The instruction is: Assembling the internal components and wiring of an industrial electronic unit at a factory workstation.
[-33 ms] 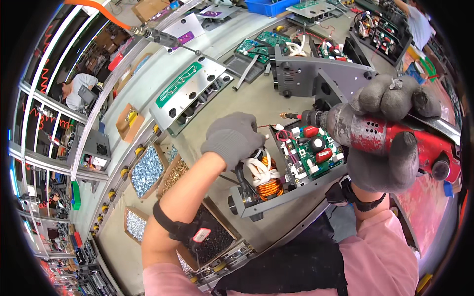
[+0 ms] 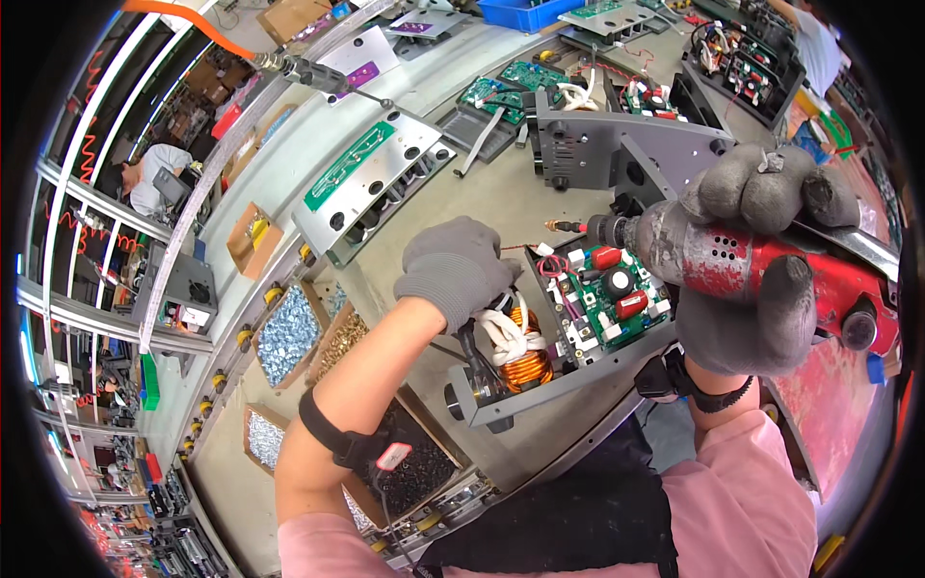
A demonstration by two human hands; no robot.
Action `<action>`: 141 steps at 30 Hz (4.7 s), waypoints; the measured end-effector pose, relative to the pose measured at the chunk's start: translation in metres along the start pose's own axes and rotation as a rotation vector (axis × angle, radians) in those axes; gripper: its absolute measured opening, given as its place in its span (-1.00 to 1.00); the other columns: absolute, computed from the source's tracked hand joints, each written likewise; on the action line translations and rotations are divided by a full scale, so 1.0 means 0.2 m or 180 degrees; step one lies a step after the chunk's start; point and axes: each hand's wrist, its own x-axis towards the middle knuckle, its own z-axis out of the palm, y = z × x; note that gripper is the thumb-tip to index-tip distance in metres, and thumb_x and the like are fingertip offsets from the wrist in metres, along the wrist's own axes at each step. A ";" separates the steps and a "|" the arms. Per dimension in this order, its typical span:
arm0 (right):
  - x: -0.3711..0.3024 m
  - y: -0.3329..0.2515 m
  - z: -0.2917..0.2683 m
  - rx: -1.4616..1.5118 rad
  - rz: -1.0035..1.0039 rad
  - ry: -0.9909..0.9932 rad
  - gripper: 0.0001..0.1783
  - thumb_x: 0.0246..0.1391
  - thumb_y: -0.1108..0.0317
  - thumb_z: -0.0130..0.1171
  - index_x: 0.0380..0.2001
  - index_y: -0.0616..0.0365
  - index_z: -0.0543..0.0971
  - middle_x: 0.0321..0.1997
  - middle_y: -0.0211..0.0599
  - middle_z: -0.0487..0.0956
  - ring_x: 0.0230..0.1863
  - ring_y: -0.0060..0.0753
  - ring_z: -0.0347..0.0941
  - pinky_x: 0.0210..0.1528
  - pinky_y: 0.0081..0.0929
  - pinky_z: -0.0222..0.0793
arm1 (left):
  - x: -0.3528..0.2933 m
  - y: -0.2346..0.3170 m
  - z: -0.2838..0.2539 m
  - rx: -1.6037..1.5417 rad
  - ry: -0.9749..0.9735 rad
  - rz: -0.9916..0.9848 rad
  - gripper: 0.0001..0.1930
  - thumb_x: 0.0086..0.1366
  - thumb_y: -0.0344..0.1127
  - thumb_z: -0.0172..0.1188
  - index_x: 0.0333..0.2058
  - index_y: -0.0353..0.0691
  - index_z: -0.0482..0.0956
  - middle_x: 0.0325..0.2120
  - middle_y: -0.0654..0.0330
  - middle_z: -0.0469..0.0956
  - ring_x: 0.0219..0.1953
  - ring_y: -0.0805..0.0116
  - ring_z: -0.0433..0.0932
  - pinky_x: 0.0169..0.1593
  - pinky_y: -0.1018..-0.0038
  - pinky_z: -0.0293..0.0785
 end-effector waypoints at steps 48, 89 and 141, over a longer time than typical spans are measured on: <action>0.03 0.10 -0.16 0.0482 0.0053 0.0486 -0.56 0.05 0.27 0.01 0.01 0.18 0.37 -0.16 -0.19 0.45 -0.14 -0.20 0.33 -0.08 -0.24 0.29 | -0.33 -0.11 0.27 -0.2593 0.0913 0.2822 -0.66 -0.09 -0.05 0.40 -0.48 -0.21 0.63 -0.49 0.20 0.31 -0.35 0.28 0.33 -0.25 0.42 0.30; -0.03 0.08 -0.15 0.1546 0.0670 0.0504 -0.60 0.16 0.23 -0.03 0.07 0.01 0.35 -0.02 -0.26 0.43 -0.04 -0.13 0.36 -0.19 -0.08 0.45 | -0.46 0.13 0.24 0.0290 0.1677 0.2018 -0.86 -0.12 -0.31 0.23 -0.51 -0.09 0.48 -0.52 0.25 0.35 -0.51 0.28 0.42 -0.44 0.37 0.36; -0.04 -0.01 0.21 -0.1033 0.1764 -0.0932 -0.54 -0.25 0.39 0.31 -0.21 0.26 0.43 -0.47 -0.23 0.50 -0.46 -0.38 0.47 -0.47 -0.50 0.38 | -0.46 0.07 0.26 -0.0724 0.1232 0.1653 -0.85 0.09 -0.29 0.13 -0.40 -0.19 0.60 -0.38 0.09 0.50 -0.37 0.10 0.57 -0.30 0.25 0.50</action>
